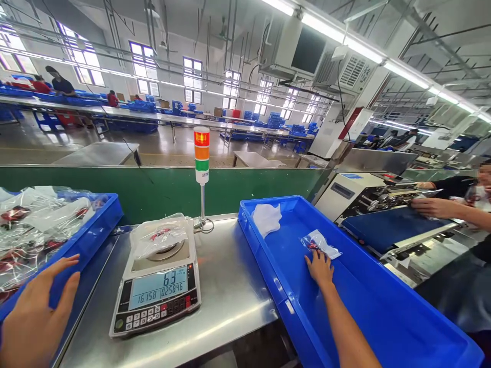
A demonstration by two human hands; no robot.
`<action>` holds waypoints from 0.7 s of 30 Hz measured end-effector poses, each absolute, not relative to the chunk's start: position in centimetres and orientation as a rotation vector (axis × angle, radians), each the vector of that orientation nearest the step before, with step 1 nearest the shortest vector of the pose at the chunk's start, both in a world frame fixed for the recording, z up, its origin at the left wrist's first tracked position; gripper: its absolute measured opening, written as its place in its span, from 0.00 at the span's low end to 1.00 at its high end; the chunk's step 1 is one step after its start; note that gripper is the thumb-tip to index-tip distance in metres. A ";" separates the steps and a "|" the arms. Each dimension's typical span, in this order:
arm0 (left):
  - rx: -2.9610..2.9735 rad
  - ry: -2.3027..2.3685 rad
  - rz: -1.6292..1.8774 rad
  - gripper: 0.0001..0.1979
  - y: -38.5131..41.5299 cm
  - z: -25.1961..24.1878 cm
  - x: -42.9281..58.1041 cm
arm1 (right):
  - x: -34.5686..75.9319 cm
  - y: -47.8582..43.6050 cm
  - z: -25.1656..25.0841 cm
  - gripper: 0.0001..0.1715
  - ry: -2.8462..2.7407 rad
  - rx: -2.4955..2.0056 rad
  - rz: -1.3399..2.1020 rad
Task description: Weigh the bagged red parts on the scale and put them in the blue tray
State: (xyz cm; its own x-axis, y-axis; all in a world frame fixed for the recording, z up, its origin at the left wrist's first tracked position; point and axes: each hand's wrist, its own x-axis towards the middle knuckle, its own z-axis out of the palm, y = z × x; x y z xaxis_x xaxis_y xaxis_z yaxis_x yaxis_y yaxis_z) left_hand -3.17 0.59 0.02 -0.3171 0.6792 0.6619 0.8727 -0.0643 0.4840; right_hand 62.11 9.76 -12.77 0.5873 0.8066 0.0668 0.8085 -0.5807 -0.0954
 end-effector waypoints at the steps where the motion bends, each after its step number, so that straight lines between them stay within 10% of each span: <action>1: -1.712 -2.000 -1.323 0.32 0.9 0.3 -2.6 | 62.0 9.9 -13.2 0.28 -1.411 -2.676 -0.045; 21: -2.474 -1.617 -1.387 0.19 10.2 -1.1 7.0 | 56.7 7.8 -7.1 0.24 -1.420 -2.352 -0.078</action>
State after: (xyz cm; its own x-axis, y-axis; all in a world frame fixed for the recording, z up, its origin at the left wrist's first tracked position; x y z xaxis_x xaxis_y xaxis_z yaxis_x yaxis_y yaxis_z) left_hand 7.02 10.24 -1.12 0.1519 0.8001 0.5804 0.6955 -0.5037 0.5124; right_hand 56.73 7.83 -7.14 0.4848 0.8398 0.2443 0.8614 -0.4102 -0.2995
